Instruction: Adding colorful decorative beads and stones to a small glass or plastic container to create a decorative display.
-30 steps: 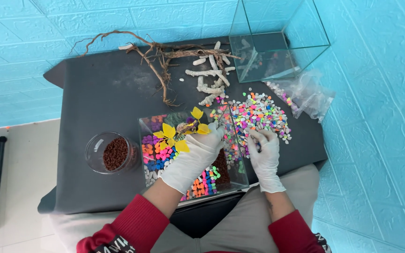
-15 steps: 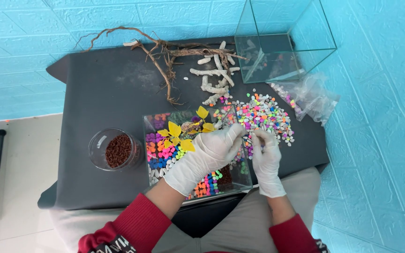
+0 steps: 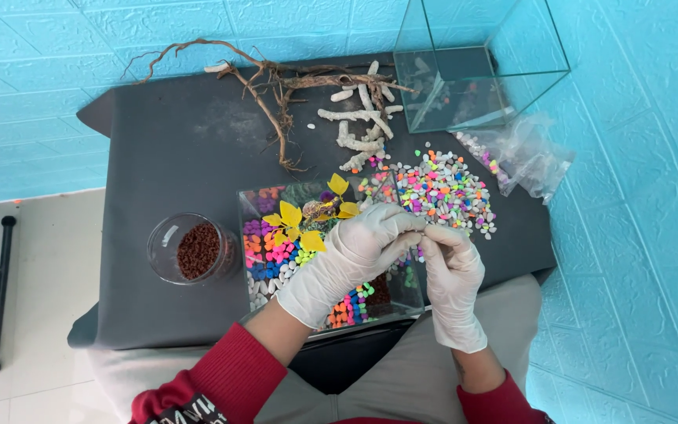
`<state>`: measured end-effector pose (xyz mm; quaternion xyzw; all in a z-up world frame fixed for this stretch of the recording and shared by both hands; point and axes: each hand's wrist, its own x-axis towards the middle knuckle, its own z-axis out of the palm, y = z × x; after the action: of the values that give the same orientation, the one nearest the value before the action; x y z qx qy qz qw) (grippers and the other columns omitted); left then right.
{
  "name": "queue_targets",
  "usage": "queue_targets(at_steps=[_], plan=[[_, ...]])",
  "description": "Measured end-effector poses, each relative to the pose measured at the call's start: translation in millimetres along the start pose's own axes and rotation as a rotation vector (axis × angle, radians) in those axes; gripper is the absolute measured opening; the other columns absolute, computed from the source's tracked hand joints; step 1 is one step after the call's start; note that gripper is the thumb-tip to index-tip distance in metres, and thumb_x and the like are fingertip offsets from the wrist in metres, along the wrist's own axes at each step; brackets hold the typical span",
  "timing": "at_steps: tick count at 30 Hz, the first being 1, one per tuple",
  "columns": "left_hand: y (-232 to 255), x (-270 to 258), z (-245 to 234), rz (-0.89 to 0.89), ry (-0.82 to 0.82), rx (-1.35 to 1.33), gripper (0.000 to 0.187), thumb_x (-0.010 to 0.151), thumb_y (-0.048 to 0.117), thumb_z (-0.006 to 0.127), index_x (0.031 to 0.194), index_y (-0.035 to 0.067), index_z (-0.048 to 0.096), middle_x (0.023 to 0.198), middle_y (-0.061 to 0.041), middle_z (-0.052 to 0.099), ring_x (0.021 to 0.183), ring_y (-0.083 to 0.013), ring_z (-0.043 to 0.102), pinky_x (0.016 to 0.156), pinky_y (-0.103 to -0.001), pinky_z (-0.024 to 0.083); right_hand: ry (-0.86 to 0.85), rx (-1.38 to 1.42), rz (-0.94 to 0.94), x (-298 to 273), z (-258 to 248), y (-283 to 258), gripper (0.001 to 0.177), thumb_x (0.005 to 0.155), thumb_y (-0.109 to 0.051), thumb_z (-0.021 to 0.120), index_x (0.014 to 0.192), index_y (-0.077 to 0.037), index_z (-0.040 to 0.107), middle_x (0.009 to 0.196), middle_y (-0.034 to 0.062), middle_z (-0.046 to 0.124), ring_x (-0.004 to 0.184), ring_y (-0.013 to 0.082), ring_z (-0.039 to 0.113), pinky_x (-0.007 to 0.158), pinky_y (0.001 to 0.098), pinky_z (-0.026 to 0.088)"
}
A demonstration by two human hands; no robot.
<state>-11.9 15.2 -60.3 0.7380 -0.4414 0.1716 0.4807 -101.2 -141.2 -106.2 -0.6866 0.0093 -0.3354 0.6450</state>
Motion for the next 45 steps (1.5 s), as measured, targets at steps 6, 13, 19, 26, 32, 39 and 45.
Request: queue_targets(at_steps=[6, 13, 19, 26, 32, 39, 45], plan=[[-1, -1, 4, -0.090, -0.003, -0.242, 0.014, 0.096, 0.012, 0.073, 0.110, 0.014, 0.073, 0.092, -0.003, 0.072, 0.085, -0.0265, 0.072, 0.077, -0.035, 0.062, 0.039, 0.002, -0.014, 0, 4, -2, 0.016, 0.092, 0.013, 0.066, 0.108, 0.013, 0.064, 0.100, 0.0250, 0.074, 0.097, 0.0251, 0.073, 0.080, 0.0370, 0.062], [7, 5, -2, -0.284, -0.024, -0.448, 0.015, 0.095, 0.004, 0.073, 0.109, 0.008, 0.076, 0.094, -0.009, 0.076, 0.082, -0.0260, 0.073, 0.073, -0.035, 0.061, 0.022, -0.105, -0.063, 4, 10, -22, 0.015, 0.093, 0.011, 0.066, 0.108, 0.012, 0.069, 0.101, 0.0245, 0.074, 0.100, 0.0292, 0.074, 0.082, 0.0388, 0.062], [7, 2, -7, -0.427, -0.056, -0.499, 0.014, 0.094, 0.008, 0.074, 0.108, 0.009, 0.076, 0.093, -0.006, 0.076, 0.080, -0.0173, 0.071, 0.073, -0.031, 0.060, -0.035, -0.216, -0.158, 4, 10, -19, 0.021, 0.091, 0.006, 0.070, 0.112, 0.008, 0.074, 0.099, 0.0197, 0.073, 0.094, 0.0295, 0.074, 0.076, 0.0374, 0.061], [21, -21, -12, -0.475, -0.307, -0.091, 0.009, 0.093, 0.012, 0.070, 0.101, 0.014, 0.074, 0.088, -0.009, 0.072, 0.085, -0.0285, 0.072, 0.072, -0.036, 0.061, -0.121, -0.314, -0.182, 14, -2, -12, 0.032, 0.107, -0.009, 0.049, 0.133, 0.005, 0.061, 0.084, 0.0115, 0.064, 0.076, 0.0210, 0.063, 0.073, 0.0376, 0.057], [-22, -45, 9, -0.936, -1.173, 0.234, 0.034, 0.102, 0.025, 0.055, 0.114, 0.000, 0.073, 0.110, -0.024, 0.075, 0.107, -0.0388, 0.071, 0.087, -0.047, 0.060, -0.055, -0.408, 0.127, -5, -19, 68, 0.029, 0.101, -0.008, 0.066, 0.129, -0.006, 0.069, 0.102, 0.0121, 0.070, 0.086, 0.0201, 0.067, 0.070, 0.0299, 0.056], [-85, -38, 59, -0.933, -1.339, 0.380, 0.035, 0.097, 0.029, 0.065, 0.125, 0.009, 0.069, 0.118, -0.018, 0.073, 0.120, -0.0259, 0.066, 0.104, -0.034, 0.049, -0.058, -0.430, 0.177, -9, -28, 103, 0.026, 0.099, -0.011, 0.069, 0.125, -0.007, 0.071, 0.102, 0.0119, 0.069, 0.085, 0.0178, 0.067, 0.069, 0.0275, 0.057], [-68, -67, 46, -0.542, -0.699, 0.454, 0.019, 0.096, 0.026, 0.067, 0.096, 0.007, 0.067, 0.091, -0.013, 0.074, 0.095, -0.0352, 0.074, 0.079, -0.050, 0.063, -0.071, -0.341, 0.215, -9, -27, 107, 0.027, 0.101, -0.009, 0.067, 0.127, -0.005, 0.071, 0.100, 0.0157, 0.066, 0.079, 0.0208, 0.068, 0.063, 0.0314, 0.061]])
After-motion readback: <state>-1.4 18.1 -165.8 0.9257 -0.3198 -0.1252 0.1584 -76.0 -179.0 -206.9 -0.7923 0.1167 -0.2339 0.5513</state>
